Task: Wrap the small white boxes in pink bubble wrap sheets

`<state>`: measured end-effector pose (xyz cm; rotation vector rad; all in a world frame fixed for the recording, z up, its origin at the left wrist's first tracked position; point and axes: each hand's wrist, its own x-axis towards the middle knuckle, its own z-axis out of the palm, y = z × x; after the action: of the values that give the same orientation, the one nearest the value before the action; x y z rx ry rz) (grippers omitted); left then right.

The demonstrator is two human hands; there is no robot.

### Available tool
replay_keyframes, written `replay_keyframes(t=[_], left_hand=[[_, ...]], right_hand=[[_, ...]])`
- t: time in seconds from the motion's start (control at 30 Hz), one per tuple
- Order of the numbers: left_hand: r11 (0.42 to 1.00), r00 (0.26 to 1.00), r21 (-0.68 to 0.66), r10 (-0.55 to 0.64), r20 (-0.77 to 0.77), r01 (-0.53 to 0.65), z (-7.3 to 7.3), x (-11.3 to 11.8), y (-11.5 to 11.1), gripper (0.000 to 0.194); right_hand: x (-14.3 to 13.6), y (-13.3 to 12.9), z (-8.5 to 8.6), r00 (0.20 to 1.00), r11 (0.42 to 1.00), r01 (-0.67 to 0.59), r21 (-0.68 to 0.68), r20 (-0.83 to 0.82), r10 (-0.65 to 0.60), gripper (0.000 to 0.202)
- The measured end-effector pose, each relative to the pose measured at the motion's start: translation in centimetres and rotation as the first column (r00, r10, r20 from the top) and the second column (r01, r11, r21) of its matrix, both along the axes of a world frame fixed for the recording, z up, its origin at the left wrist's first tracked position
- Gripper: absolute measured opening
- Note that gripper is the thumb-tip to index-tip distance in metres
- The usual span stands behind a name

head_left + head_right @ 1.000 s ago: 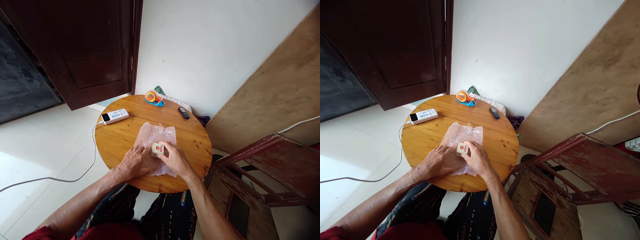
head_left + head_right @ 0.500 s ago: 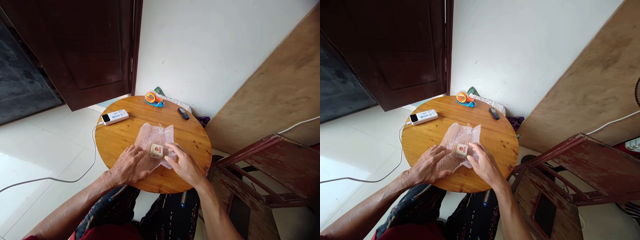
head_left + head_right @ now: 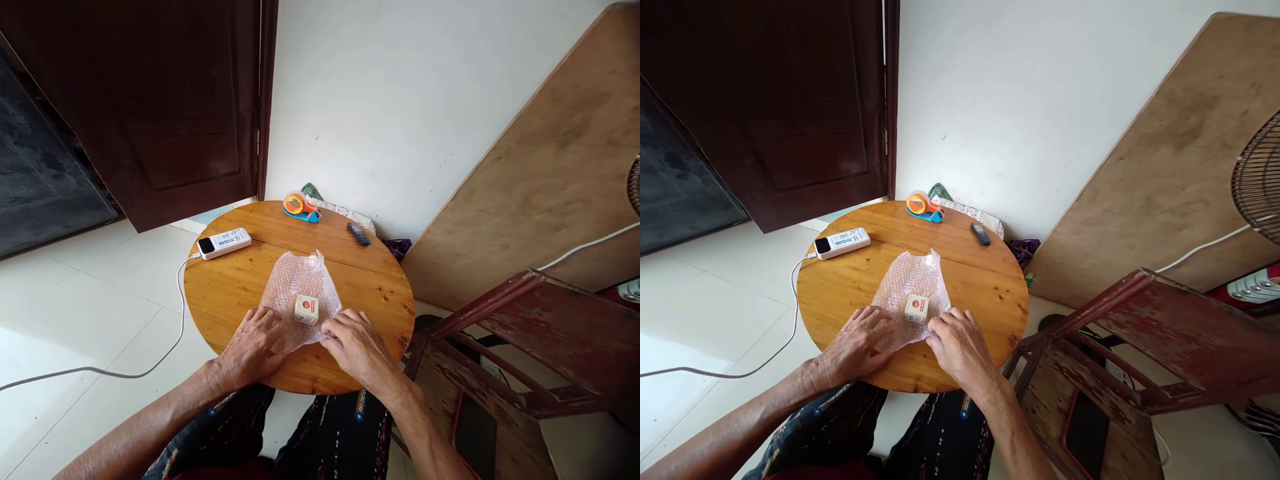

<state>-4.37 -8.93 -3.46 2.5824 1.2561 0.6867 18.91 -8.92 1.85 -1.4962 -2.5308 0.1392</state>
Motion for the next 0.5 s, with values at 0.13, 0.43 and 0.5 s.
replay_keyframes(t=[0.13,0.43,0.5], left_hand=[[0.997,0.999,0.078,-0.004,0.032,0.001,0.1,0.4,0.8,0.016],[0.997,0.982,-0.081,0.031,0.185,-0.016,2.0,2.3,5.0,0.005],[0.990,0.969,-0.133,0.074,0.236,-0.044,1.9,2.8,5.8,0.005]], right_hand=[[1.6,0.2,-0.9,0.988,0.999,-0.030,-0.039,-0.156,0.023,0.019],[2.7,2.6,-1.8,0.922,0.979,0.098,-0.180,-0.353,-0.158,0.034],[2.8,3.1,-2.1,0.898,0.976,0.118,-0.181,-0.401,-0.183,0.037]])
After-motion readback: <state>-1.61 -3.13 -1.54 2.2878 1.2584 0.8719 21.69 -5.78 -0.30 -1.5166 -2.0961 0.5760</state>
